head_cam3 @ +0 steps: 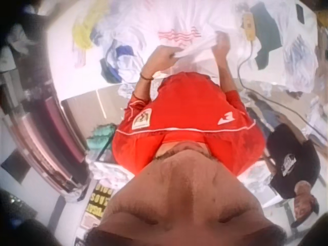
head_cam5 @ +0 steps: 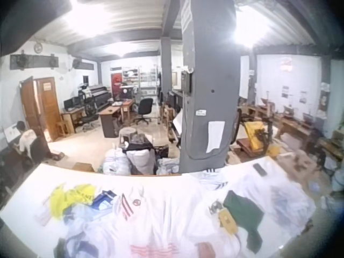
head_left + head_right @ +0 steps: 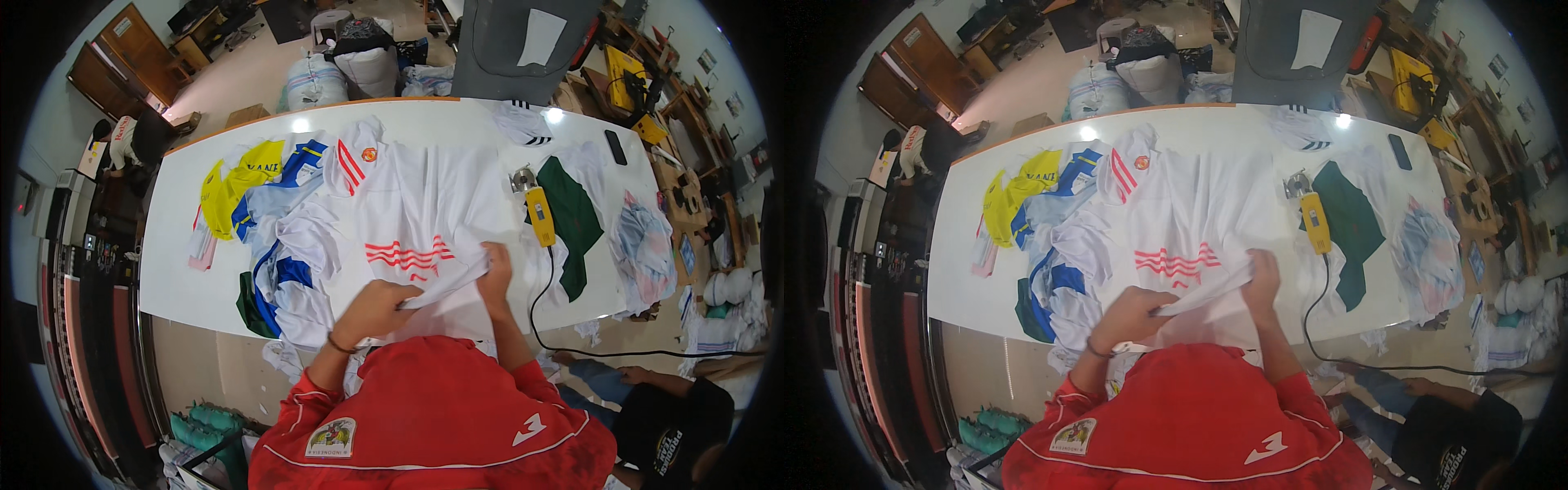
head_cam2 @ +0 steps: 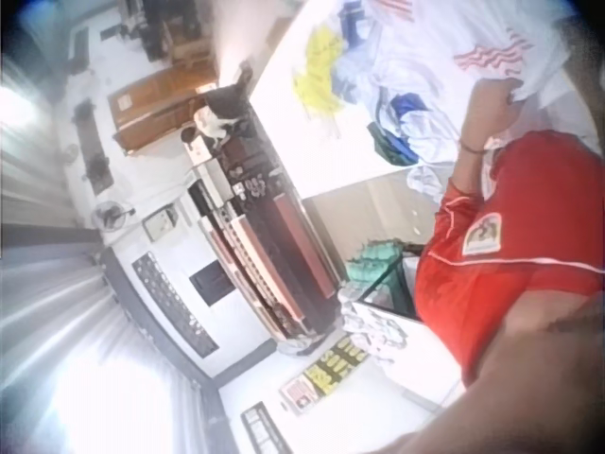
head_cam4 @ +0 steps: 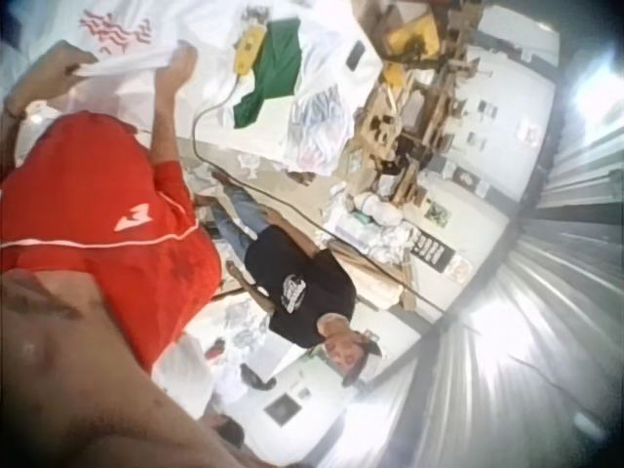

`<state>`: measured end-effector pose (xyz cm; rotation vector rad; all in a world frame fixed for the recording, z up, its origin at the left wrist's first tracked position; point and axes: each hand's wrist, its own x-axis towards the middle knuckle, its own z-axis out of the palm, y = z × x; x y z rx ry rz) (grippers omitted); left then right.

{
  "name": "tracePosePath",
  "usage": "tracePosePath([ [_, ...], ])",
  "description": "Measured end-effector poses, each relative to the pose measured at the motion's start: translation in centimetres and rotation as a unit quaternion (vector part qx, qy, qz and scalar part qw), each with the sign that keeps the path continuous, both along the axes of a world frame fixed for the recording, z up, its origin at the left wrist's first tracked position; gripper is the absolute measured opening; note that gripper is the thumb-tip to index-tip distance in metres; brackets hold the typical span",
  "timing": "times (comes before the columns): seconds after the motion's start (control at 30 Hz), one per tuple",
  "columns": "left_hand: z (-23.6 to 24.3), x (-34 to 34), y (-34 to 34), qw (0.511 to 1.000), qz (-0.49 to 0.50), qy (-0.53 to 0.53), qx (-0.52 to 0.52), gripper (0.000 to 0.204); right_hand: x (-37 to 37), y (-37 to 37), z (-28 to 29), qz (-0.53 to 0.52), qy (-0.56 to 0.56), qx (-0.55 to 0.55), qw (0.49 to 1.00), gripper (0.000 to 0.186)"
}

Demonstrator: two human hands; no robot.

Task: The person uses a yellow electric fabric cutter to trim the edges of several soccer jerseys laid out on a white table. They handle white, green, and blue jerseys, smoothing and repositioning them between cuts. A coworker briefly assists by moving items on the table.

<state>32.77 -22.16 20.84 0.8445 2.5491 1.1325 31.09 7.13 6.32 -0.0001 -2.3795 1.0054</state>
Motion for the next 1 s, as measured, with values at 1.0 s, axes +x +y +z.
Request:
tracePosePath([
  [1.0, 13.7, -15.2, -8.6, 0.839, 0.251, 0.42, 0.238, 0.046, -12.8, 10.7, 26.9, 0.261, 0.008, -0.419, 0.87, 0.043],
])
